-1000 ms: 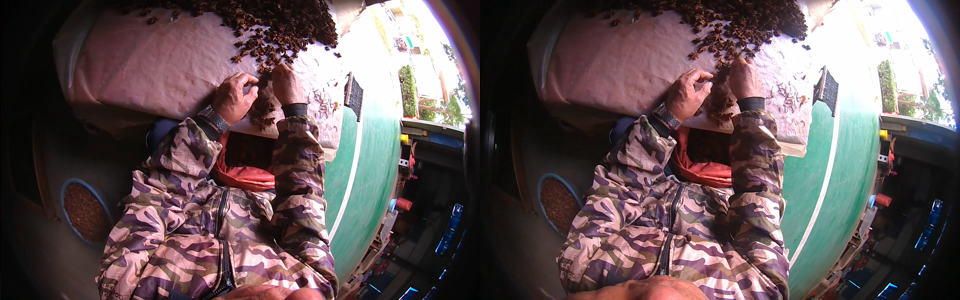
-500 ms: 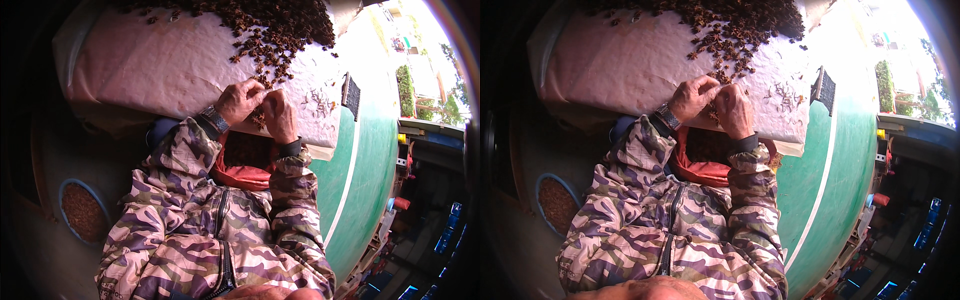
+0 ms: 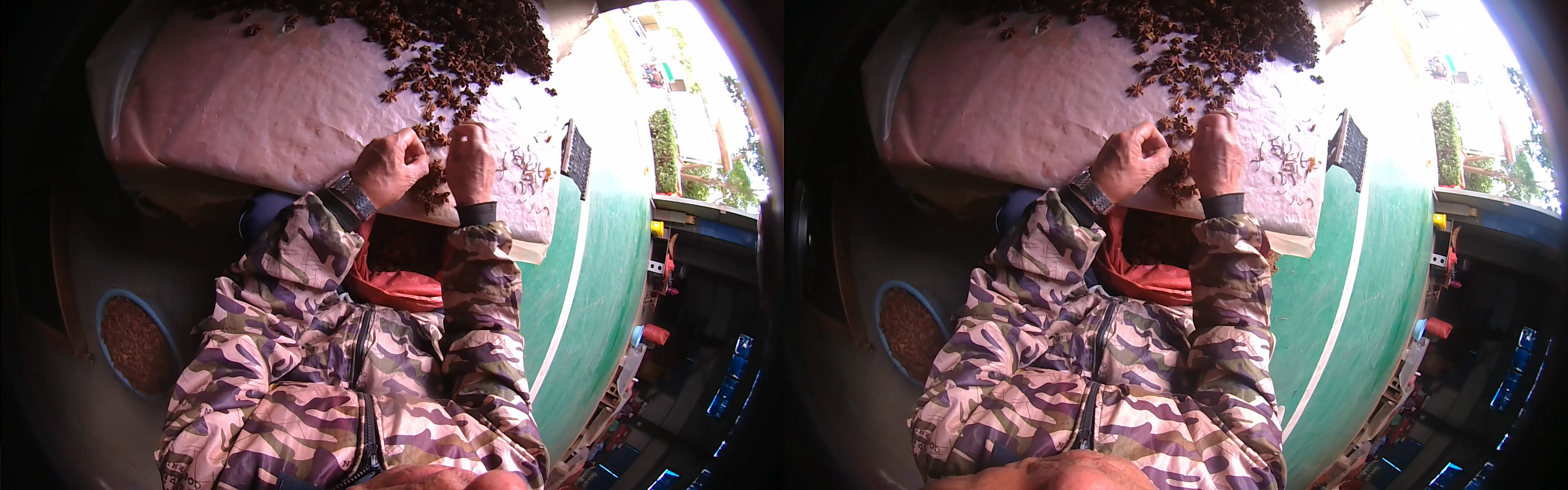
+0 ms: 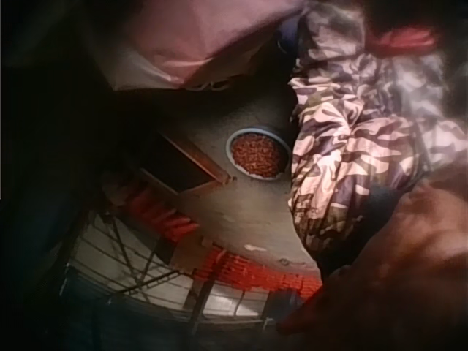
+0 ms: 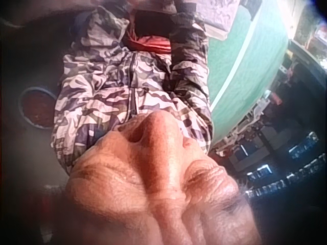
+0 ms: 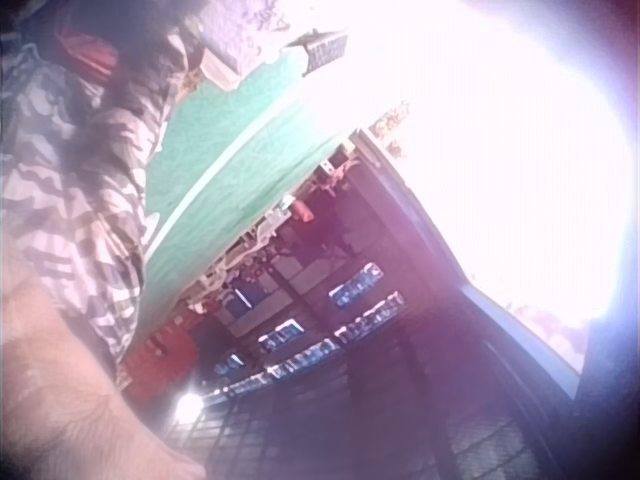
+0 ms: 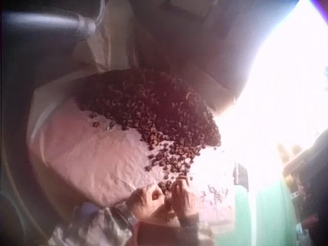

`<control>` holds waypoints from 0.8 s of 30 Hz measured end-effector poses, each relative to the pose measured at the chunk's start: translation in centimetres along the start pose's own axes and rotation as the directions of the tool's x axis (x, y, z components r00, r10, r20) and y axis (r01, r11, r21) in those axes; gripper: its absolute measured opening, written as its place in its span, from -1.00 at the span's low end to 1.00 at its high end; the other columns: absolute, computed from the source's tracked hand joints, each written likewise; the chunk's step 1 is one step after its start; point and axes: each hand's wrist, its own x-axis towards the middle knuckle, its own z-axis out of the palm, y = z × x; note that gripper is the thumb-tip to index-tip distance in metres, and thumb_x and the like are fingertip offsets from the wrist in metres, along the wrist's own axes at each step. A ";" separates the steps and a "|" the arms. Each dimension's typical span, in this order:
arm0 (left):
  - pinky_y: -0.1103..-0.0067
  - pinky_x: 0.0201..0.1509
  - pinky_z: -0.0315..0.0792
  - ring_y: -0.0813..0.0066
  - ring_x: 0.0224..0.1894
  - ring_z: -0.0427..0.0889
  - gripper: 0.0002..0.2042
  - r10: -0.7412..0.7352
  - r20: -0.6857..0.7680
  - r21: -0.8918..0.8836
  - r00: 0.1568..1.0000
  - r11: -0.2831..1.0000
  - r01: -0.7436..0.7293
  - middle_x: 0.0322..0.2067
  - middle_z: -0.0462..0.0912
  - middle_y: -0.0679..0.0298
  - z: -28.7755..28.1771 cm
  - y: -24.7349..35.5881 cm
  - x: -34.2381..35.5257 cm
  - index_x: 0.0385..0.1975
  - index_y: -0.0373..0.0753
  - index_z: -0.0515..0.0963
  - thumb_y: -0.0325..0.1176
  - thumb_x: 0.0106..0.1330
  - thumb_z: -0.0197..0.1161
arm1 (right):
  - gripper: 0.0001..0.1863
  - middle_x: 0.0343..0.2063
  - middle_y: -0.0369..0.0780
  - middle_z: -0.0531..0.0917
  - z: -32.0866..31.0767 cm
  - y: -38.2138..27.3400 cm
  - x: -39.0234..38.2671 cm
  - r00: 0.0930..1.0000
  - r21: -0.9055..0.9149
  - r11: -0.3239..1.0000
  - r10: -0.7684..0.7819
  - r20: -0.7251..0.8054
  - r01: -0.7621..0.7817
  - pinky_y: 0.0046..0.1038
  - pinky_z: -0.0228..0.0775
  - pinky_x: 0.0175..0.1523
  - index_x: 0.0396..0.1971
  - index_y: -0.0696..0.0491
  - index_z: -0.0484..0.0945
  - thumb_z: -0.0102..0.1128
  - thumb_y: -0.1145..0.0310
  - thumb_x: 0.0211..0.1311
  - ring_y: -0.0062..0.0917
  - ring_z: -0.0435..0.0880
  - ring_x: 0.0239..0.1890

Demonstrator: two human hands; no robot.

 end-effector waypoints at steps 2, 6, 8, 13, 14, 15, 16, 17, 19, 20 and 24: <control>0.41 -0.21 0.61 0.24 -0.33 0.77 -0.82 0.007 -0.054 0.030 0.998 1.000 -0.005 -0.40 0.74 0.10 -0.2 0.3 0.2 -0.29 -0.30 0.57 -0.37 0.25 0.39 | -0.90 -0.23 -0.07 0.62 1.0 -0.2 0.4 0.986 0.114 0.980 -0.166 0.013 0.163 -0.10 0.50 -0.14 -0.27 0.06 0.54 0.12 0.36 0.42 -0.05 0.66 -0.22; 0.32 -0.17 0.60 0.14 -0.29 0.74 -0.85 0.072 -0.102 0.233 0.992 0.971 -0.046 -0.34 0.70 0.10 0.1 -1.4 0.5 -0.27 -0.25 0.55 -0.40 0.24 0.35 | -0.92 -0.26 -0.08 0.63 0.3 -0.4 -0.7 0.986 0.065 0.995 -0.084 0.146 0.075 -0.10 0.49 -0.12 -0.27 0.05 0.56 0.14 0.38 0.39 -0.05 0.65 -0.19; 0.29 -0.14 0.59 0.10 -0.26 0.71 -0.86 0.193 -0.095 0.338 0.977 0.929 -0.151 -0.33 0.68 0.09 0.1 -2.1 0.4 -0.28 -0.23 0.56 -0.40 0.22 0.35 | -0.92 -0.39 -0.06 0.66 -0.1 1.0 -2.2 0.993 0.090 0.996 -0.011 0.117 0.000 -0.08 0.48 -0.23 -0.28 0.05 0.55 0.15 0.38 0.40 -0.03 0.67 -0.32; 0.24 -0.04 0.57 0.04 -0.16 0.68 -0.89 0.132 -0.037 0.345 0.991 0.932 -0.112 -0.29 0.67 0.08 -0.4 -1.9 0.2 -0.34 -0.18 0.60 -0.38 0.15 0.31 | -0.91 -0.56 -0.18 0.69 -1.6 4.8 -3.5 0.984 0.167 0.970 0.164 0.074 -0.174 -0.41 0.46 -0.41 -0.24 0.09 0.59 0.25 0.40 0.41 -0.51 0.66 -0.54; 0.24 -0.03 0.57 0.04 -0.16 0.67 -0.89 0.122 -0.024 0.339 0.992 0.935 -0.107 -0.29 0.67 0.09 -0.3 -1.9 0.3 -0.34 -0.18 0.61 -0.38 0.15 0.31 | -0.91 -0.58 -0.22 0.68 -1.9 5.9 -3.8 0.975 0.182 0.958 0.212 0.070 -0.221 -0.47 0.44 -0.42 -0.23 0.10 0.59 0.24 0.41 0.41 -0.60 0.62 -0.55; 0.25 -0.05 0.58 0.04 -0.18 0.68 -0.90 0.152 -0.033 0.353 0.988 0.927 -0.131 -0.28 0.67 0.08 -0.2 -1.9 0.3 -0.32 -0.19 0.61 -0.39 0.19 0.30 | -0.91 -0.56 -0.25 0.67 -1.4 7.9 -4.1 0.983 0.208 0.962 0.184 -0.016 -0.177 -0.52 0.43 -0.42 -0.22 0.14 0.58 0.22 0.43 0.42 -0.65 0.61 -0.55; 0.26 -0.07 0.58 0.04 -0.20 0.68 -0.90 0.181 -0.041 0.365 0.983 0.918 -0.154 -0.27 0.66 0.07 -0.2 -2.0 0.2 -0.29 -0.20 0.62 -0.39 0.23 0.28 | -0.91 -0.51 -0.24 0.68 -1.5 8.7 -4.0 0.973 0.264 0.940 0.231 -0.016 -0.218 -0.54 0.44 -0.42 -0.20 0.16 0.57 0.20 0.45 0.41 -0.66 0.60 -0.55; 0.27 -0.09 0.58 0.05 -0.22 0.68 -0.90 0.210 -0.049 0.378 0.977 0.909 -0.176 -0.26 0.66 0.06 -0.1 -2.1 0.2 -0.27 -0.21 0.62 -0.40 0.26 0.27 | -0.91 -0.51 -0.16 0.69 -1.7 9.4 -4.1 0.960 0.286 0.921 0.279 -0.008 -0.265 -0.43 0.47 -0.38 -0.20 0.14 0.57 0.20 0.46 0.38 -0.52 0.64 -0.53; 0.27 -0.09 0.58 0.04 -0.21 0.68 -0.91 0.221 -0.052 0.376 0.974 0.908 -0.186 -0.26 0.66 0.06 0.0 -2.3 0.2 -0.26 -0.20 0.62 -0.41 0.27 0.26 | -0.89 -0.50 -0.10 0.70 -2.1 9.9 -3.9 0.941 0.328 0.887 0.338 0.014 -0.324 -0.34 0.49 -0.33 -0.19 0.12 0.58 0.15 0.50 0.32 -0.42 0.68 -0.49; 0.27 -0.09 0.58 0.04 -0.21 0.68 -0.91 0.226 -0.054 0.377 0.973 0.907 -0.190 -0.26 0.66 0.06 -0.1 -2.3 0.2 -0.26 -0.20 0.62 -0.41 0.28 0.26 | -0.89 -0.49 -0.10 0.70 -2.2 9.6 -3.8 0.927 0.374 0.857 0.375 0.017 -0.354 -0.35 0.49 -0.32 -0.19 0.12 0.58 0.14 0.50 0.33 -0.43 0.68 -0.48; 0.27 -0.08 0.59 0.04 -0.20 0.68 -0.91 0.222 -0.059 0.394 0.973 0.901 -0.181 -0.26 0.66 0.07 -0.2 -2.3 0.2 -0.26 -0.20 0.62 -0.41 0.29 0.26 | -0.88 -0.46 -0.12 0.70 -2.4 7.1 -3.6 0.936 0.407 0.852 0.351 0.024 -0.330 -0.41 0.50 -0.26 -0.17 0.11 0.60 0.14 0.51 0.36 -0.49 0.67 -0.43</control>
